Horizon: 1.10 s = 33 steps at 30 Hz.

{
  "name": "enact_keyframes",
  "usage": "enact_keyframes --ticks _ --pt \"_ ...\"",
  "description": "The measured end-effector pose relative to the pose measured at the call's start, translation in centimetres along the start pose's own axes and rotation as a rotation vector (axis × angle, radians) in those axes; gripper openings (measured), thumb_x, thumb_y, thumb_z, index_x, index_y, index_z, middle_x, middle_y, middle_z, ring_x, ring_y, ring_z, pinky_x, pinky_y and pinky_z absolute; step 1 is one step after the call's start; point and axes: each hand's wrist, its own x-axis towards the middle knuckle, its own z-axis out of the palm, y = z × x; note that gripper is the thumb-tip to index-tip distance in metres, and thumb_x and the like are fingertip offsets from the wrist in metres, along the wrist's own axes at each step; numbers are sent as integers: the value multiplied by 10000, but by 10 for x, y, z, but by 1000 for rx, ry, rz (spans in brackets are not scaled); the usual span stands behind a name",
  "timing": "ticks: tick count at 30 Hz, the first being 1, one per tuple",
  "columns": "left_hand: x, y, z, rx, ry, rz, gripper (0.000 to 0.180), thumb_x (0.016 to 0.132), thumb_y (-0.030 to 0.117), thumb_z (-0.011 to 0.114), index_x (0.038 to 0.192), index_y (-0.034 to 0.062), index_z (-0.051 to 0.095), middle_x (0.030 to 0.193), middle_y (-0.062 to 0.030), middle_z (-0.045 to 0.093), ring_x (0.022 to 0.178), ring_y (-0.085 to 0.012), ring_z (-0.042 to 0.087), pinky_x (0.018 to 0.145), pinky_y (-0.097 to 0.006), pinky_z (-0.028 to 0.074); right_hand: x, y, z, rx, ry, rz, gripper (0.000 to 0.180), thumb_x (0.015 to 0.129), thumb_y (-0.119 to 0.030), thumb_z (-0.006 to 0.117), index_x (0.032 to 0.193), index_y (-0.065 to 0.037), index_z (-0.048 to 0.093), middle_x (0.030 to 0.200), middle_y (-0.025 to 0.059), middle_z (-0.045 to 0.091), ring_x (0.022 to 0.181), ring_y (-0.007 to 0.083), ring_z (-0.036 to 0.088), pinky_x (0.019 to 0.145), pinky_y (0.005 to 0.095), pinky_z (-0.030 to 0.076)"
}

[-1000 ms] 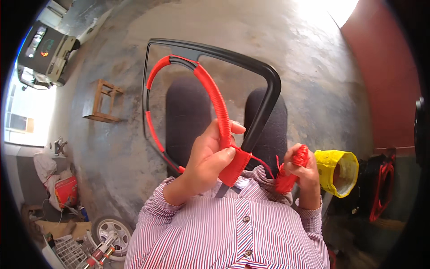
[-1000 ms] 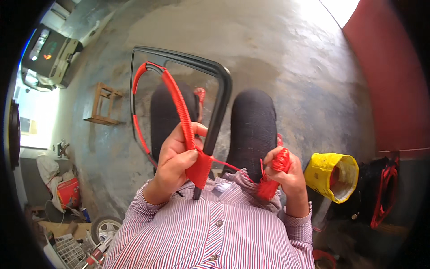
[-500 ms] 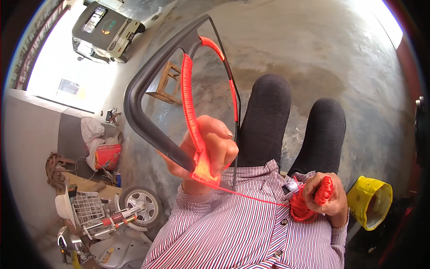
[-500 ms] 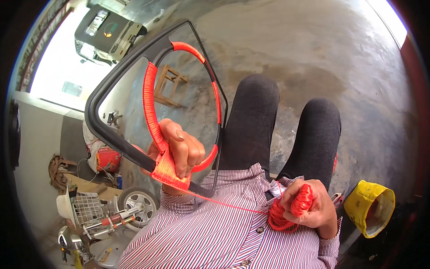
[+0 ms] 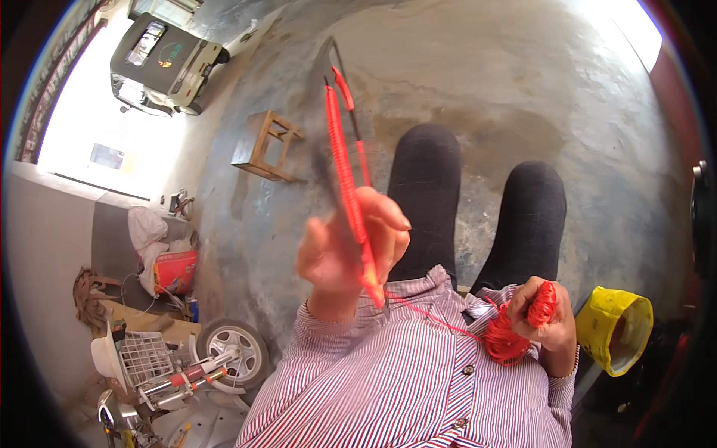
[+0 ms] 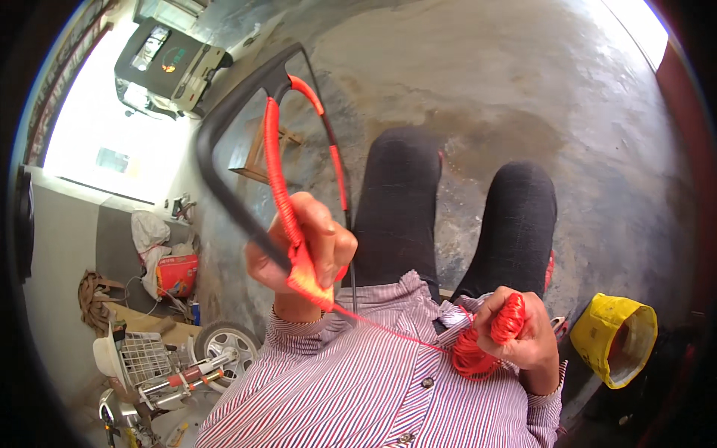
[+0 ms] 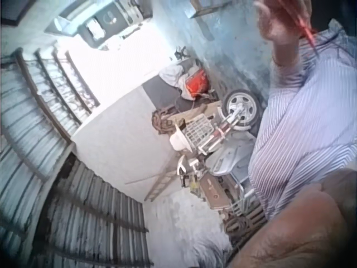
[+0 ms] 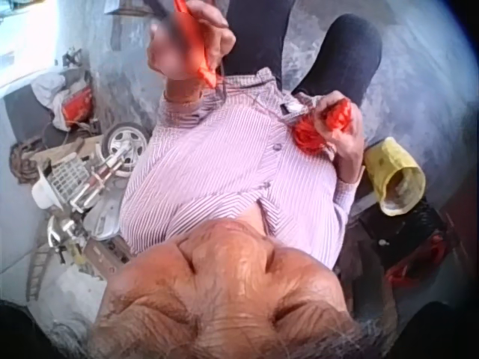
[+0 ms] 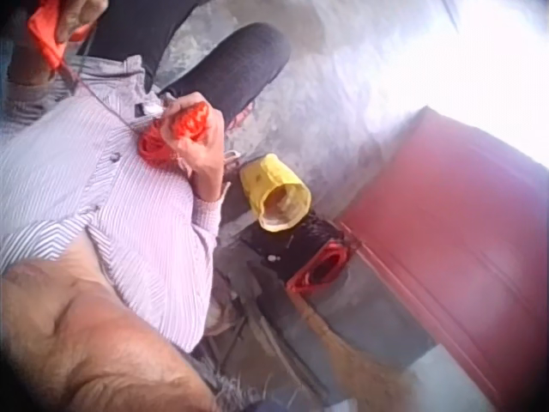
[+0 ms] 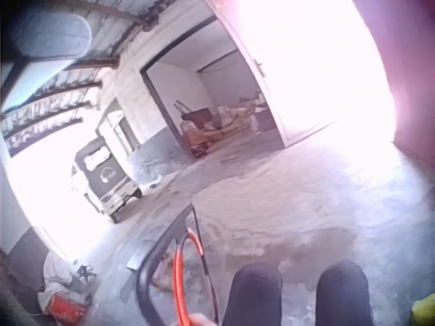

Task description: Wrapping a circular black furniture frame with red cord by hand.

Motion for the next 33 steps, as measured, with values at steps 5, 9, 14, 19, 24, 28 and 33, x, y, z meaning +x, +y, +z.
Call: enact_keyframes --ticks 5,9,14,19,24,28,33 --pt "22 -43 4 25 363 -392 276 981 184 476 1089 -38 600 910 -68 668 774 -100 658 721 -227 534 0 -1 -17 -3 271 35 226 679 -103 710 838 7 591 725 49 613 646 122 590 621 250 465" --pt "21 -93 -4 -158 430 -662 193 977 114 496 1061 -34 586 905 -129 678 801 -183 709 741 -309 597 11 -9 -17 23 449 -15 139 735 -36 650 857 4 596 749 32 601 646 113 577 620 248 463" --pt "17 -99 0 -34 456 -733 193 986 139 499 1055 -17 589 899 -103 674 788 -154 694 716 -291 583 22 13 -21 96 447 21 125 815 -50 674 909 -11 603 798 22 608 691 98 580 647 242 464" --pt "29 -73 10 247 471 -571 188 986 159 486 1062 16 582 856 -68 646 694 -96 622 621 -232 518 37 12 -11 69 360 38 138 830 -58 700 923 -22 605 824 17 617 720 96 588 675 244 478" --pt "54 -4 12 388 238 -109 386 981 295 413 1084 -58 533 716 -64 574 472 -91 453 459 -234 341 53 -19 12 90 254 -110 146 818 -53 660 935 4 591 827 58 624 726 125 605 693 259 489" --pt "67 39 23 236 -102 241 682 1009 598 335 1065 -51 537 513 -37 487 368 -121 347 445 -303 293 62 -29 33 190 149 -258 299 796 -165 669 1008 22 571 881 113 624 756 173 614 719 293 498" --pt "43 31 8 -175 -190 246 863 963 708 281 1193 -95 499 541 -27 462 391 -120 366 454 -280 299 62 -29 64 183 27 -291 449 795 -321 732 1027 27 569 898 134 615 772 184 610 726 300 502"
